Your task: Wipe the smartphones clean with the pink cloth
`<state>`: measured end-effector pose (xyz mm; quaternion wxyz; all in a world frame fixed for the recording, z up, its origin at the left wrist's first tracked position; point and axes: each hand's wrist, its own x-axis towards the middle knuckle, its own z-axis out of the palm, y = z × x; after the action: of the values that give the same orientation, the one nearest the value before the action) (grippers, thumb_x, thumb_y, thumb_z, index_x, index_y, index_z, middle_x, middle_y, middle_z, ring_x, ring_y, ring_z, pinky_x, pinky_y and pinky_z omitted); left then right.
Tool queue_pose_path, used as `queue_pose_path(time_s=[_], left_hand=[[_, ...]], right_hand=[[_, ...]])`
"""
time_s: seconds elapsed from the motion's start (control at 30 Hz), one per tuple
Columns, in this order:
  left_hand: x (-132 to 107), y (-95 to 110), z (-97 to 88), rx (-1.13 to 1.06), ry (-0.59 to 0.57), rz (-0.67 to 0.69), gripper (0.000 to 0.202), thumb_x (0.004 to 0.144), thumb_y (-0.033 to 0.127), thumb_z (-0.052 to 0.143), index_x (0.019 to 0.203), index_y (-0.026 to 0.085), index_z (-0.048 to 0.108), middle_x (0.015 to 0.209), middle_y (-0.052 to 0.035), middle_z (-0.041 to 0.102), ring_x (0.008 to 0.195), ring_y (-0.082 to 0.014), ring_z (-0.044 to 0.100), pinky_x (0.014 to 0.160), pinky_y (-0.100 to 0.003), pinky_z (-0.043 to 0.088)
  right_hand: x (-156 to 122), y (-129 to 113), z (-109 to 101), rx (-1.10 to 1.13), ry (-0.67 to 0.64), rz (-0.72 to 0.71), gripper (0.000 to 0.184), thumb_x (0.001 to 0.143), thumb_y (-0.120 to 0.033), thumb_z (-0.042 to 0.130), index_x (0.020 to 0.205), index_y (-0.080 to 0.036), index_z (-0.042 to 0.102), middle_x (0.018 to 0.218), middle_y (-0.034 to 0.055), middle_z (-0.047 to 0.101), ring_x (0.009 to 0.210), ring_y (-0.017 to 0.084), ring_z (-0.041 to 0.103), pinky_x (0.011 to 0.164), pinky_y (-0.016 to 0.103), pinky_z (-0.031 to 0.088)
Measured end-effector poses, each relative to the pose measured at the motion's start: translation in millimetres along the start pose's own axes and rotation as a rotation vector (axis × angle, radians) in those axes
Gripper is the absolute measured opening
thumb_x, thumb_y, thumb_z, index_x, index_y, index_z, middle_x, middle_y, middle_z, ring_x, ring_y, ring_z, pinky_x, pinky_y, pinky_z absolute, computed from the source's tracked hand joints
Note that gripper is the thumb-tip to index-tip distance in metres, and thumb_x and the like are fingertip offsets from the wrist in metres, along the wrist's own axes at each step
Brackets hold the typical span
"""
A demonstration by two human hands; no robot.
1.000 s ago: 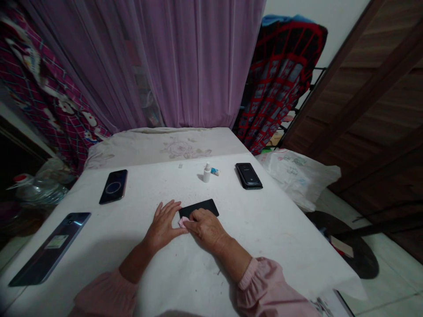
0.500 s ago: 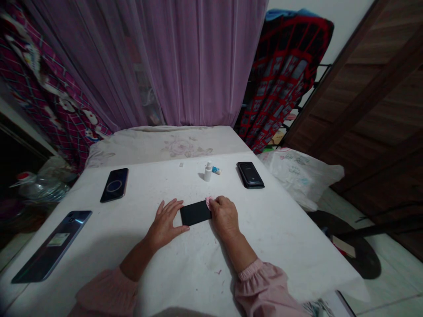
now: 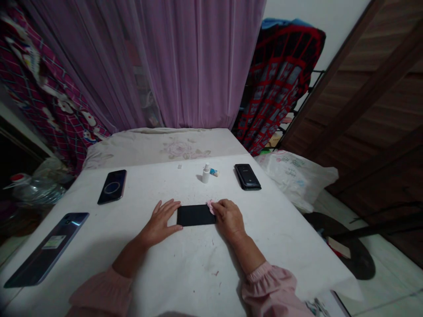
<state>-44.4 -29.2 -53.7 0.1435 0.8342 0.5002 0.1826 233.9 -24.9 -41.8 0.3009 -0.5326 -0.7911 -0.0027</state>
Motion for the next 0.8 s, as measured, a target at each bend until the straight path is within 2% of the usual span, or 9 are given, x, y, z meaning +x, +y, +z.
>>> queue_pose_path(time_s=[0.07, 0.13, 0.3, 0.4, 0.47, 0.53, 0.67, 0.73, 0.8], left_hand=[[2, -8, -3.6, -0.017, -0.042, 0.012, 0.061, 0.084, 0.045, 0.066, 0.14, 0.028, 0.047, 0.145, -0.0086, 0.054, 0.141, -0.0273, 0.039, 0.119, -0.055, 0.015], [4, -14, -5.9, -0.026, -0.043, 0.012, 0.059, 0.085, 0.042, 0.064, 0.14, 0.028, 0.047, 0.144, -0.0081, 0.054, 0.14, -0.0264, 0.041, 0.119, -0.054, 0.019], [13, -14, -5.2, -0.009, 0.187, -0.094, 0.035, 0.09, 0.031, 0.054, 0.124, 0.025, 0.061, 0.124, -0.0071, 0.069, 0.117, -0.0239, 0.061, 0.109, -0.048, 0.04], [16, -5, -3.2, 0.003, 0.237, -0.12, 0.028, 0.093, 0.027, 0.048, 0.114, 0.025, 0.066, 0.114, -0.0066, 0.072, 0.111, -0.0245, 0.063, 0.106, -0.049, 0.042], [13, 2, -1.2, 0.009, 0.249, -0.124, 0.028, 0.094, 0.029, 0.046, 0.114, 0.026, 0.065, 0.115, -0.0065, 0.072, 0.113, -0.0253, 0.062, 0.107, -0.05, 0.041], [3, 10, 2.7, 0.036, 0.271, -0.152, 0.034, 0.093, 0.035, 0.049, 0.122, 0.025, 0.061, 0.12, -0.0084, 0.07, 0.117, -0.0274, 0.06, 0.108, -0.051, 0.039], [-27, 31, 16.8, 0.155, 0.288, -0.235, 0.074, 0.076, 0.058, 0.067, 0.136, 0.018, 0.049, 0.139, -0.0183, 0.056, 0.132, -0.0386, 0.047, 0.112, -0.06, 0.028], [-37, 43, 23.5, 0.169, 0.25, -0.249, 0.085, 0.072, 0.06, 0.07, 0.139, 0.016, 0.044, 0.143, -0.0205, 0.051, 0.136, -0.041, 0.041, 0.113, -0.063, 0.024], [-39, 50, 26.1, 0.165, 0.214, -0.274, 0.088, 0.072, 0.057, 0.07, 0.142, 0.015, 0.039, 0.146, -0.0215, 0.048, 0.138, -0.0409, 0.038, 0.114, -0.063, 0.02]], right_hand=[[1, 8, 5, 0.054, 0.013, 0.064, 0.024, 0.093, -0.024, 0.055, 0.106, -0.025, 0.075, 0.091, 0.0059, 0.068, 0.08, 0.017, 0.062, 0.069, 0.026, 0.046], [0, 4, 11, 0.099, 0.001, 0.081, 0.025, 0.093, -0.024, 0.055, 0.107, -0.025, 0.075, 0.093, 0.0057, 0.069, 0.082, 0.017, 0.064, 0.069, 0.025, 0.049], [-16, -39, 10, 0.146, -0.062, -0.001, 0.024, 0.095, -0.025, 0.053, 0.105, -0.024, 0.075, 0.087, 0.0062, 0.07, 0.077, 0.016, 0.063, 0.068, 0.025, 0.049], [-29, -61, 2, 0.205, -0.113, -0.136, 0.023, 0.097, -0.026, 0.052, 0.105, -0.025, 0.074, 0.088, 0.0062, 0.07, 0.078, 0.015, 0.063, 0.07, 0.025, 0.049], [-32, -63, -1, 0.232, -0.109, -0.135, 0.023, 0.096, -0.026, 0.052, 0.104, -0.025, 0.074, 0.088, 0.0064, 0.071, 0.079, 0.015, 0.064, 0.071, 0.025, 0.05], [-31, -56, 0, 0.253, -0.069, -0.041, 0.024, 0.096, -0.027, 0.051, 0.104, -0.024, 0.074, 0.089, 0.0066, 0.071, 0.079, 0.016, 0.065, 0.07, 0.025, 0.051], [-15, -33, 11, 0.239, 0.0, 0.138, 0.026, 0.095, -0.028, 0.051, 0.104, -0.023, 0.075, 0.091, 0.0062, 0.072, 0.081, 0.017, 0.067, 0.069, 0.026, 0.051], [-4, -27, 18, 0.232, 0.01, 0.186, 0.025, 0.094, -0.028, 0.052, 0.103, -0.024, 0.075, 0.092, 0.0055, 0.072, 0.083, 0.017, 0.067, 0.07, 0.026, 0.05], [6, -28, 25, 0.228, 0.015, 0.222, 0.024, 0.093, -0.028, 0.053, 0.104, -0.024, 0.075, 0.092, 0.0048, 0.072, 0.083, 0.017, 0.067, 0.07, 0.026, 0.049]])
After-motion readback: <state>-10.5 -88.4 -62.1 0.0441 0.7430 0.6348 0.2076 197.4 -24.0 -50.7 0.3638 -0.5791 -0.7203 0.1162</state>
